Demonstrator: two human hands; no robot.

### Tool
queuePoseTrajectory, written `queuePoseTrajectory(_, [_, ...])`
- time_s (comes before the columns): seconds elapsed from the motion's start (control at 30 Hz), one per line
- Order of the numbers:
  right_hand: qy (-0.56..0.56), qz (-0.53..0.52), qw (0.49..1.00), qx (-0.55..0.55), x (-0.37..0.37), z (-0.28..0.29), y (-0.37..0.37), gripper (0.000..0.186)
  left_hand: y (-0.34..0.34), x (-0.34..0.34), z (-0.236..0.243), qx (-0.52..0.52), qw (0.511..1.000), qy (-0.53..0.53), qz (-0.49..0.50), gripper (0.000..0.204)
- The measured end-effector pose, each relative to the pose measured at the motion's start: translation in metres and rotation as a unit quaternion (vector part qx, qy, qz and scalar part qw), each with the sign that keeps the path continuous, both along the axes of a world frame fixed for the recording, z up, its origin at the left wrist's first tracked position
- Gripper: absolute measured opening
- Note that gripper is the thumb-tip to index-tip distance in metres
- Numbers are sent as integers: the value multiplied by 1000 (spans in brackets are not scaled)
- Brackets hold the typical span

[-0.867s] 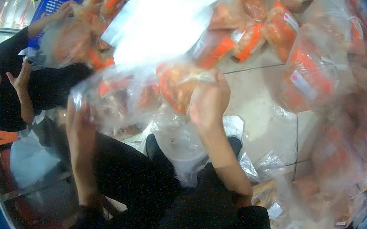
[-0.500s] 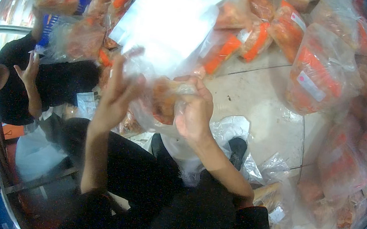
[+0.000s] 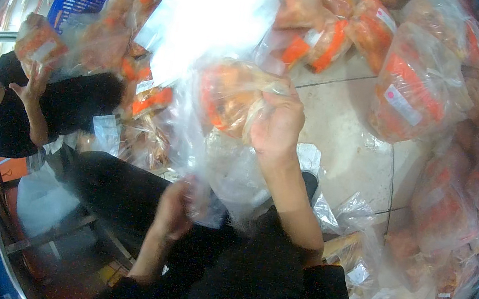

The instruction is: The person sits on the floor and repeatedly picks up vacuum-sealed chicken packages, places them into a larger clear plastic bag, and ties the bag closed. The person repeats this process with multiple packages, stacking the filled bags on the floor.

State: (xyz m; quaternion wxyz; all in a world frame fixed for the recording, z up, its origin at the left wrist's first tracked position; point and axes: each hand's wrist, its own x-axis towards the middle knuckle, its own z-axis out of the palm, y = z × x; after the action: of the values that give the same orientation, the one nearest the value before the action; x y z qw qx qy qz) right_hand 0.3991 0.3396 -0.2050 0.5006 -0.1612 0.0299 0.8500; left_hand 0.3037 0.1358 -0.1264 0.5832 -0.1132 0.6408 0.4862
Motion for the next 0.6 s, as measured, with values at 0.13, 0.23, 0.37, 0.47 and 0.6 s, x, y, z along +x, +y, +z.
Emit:
queuePoseTrajectory(0.13, [-78,-24,996,21,-2,-8,-4,32,15,-67,37,59,962,225,140,21])
queuePoseTrajectory(0.23, [-86,-6,994,72,-1,-4,-10,27,31,-85,48,55,921,357,147,16])
queuePoseTrajectory(0.37, [-201,82,976,21,8,11,-24,24,56,-96,66,168,929,319,82,25])
queuePoseTrajectory(0.47, [-262,141,955,-2,12,10,-30,23,65,-92,66,122,901,396,128,23])
queuePoseTrajectory(0.6, [-395,201,896,40,17,-19,-35,25,50,-77,56,78,926,338,146,28])
